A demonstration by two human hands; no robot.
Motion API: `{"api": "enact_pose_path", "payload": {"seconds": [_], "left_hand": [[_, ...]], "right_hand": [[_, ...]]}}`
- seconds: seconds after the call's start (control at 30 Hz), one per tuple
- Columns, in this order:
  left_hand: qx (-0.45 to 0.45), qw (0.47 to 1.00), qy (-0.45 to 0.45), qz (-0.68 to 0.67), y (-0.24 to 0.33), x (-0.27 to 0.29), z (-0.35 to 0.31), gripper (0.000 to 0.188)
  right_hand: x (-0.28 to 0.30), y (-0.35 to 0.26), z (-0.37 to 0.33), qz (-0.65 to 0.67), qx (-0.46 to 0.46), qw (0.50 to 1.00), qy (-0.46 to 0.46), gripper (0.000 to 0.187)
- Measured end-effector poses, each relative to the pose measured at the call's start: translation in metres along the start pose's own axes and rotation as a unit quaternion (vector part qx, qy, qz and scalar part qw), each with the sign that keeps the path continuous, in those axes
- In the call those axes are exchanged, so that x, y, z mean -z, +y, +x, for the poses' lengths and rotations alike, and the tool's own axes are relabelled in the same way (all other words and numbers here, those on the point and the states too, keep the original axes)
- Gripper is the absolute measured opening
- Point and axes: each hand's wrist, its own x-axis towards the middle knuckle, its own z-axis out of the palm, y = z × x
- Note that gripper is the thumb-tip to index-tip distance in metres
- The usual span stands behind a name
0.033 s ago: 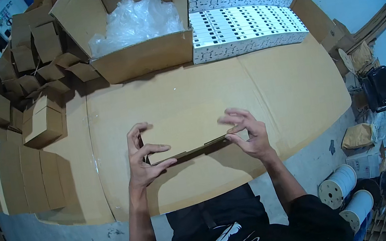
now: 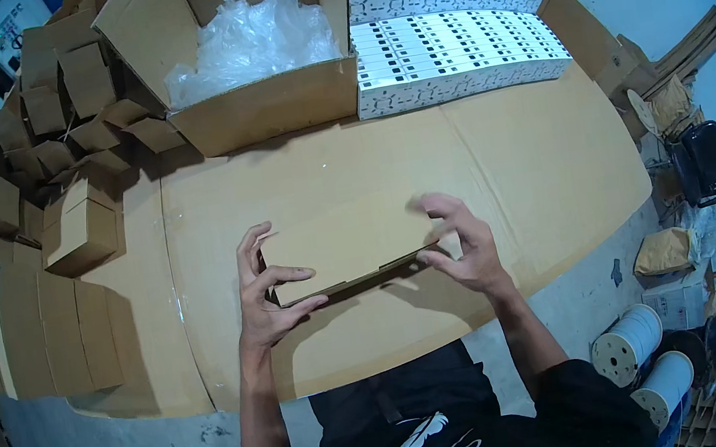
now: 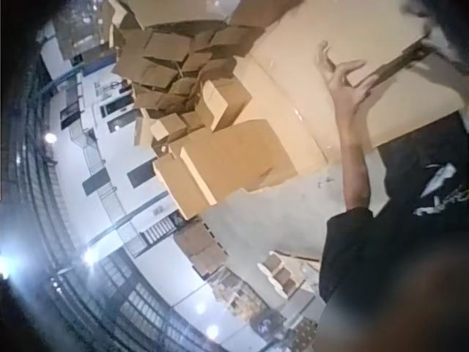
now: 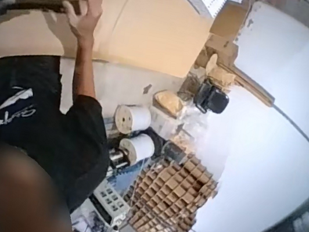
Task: Pack small white electronic devices or boxes into clear plastic bags and then into cardboard boxes.
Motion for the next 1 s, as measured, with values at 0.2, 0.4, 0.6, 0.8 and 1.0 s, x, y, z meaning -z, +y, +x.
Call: {"api": "enact_pose_path", "payload": {"seconds": [0.2,0.4,0.6,0.8,1.0], "left_hand": [[0.088,0.988,-0.068,-0.104,-0.007,0.000,0.001,0.065],[0.015,0.999,-0.030,-0.034,-0.016,0.001,-0.013,0.080],[0.084,0.990,0.110,0.032,-0.014,0.015,-0.046,0.078],[0.088,0.921,0.334,0.178,-0.012,0.083,-0.057,0.073],[0.062,0.799,0.499,0.330,-0.019,0.127,-0.012,0.068]], "right_hand": [[0.005,0.030,0.008,0.189,-0.136,0.970,-0.068,0.062],[0.003,0.038,-0.007,0.251,-0.172,0.953,-0.005,0.102],[0.021,0.052,-0.028,0.262,-0.184,0.942,0.100,0.081],[0.013,0.054,-0.022,0.263,-0.179,0.944,0.090,0.070],[0.011,0.046,-0.020,0.277,-0.188,0.937,0.100,0.072]]}}
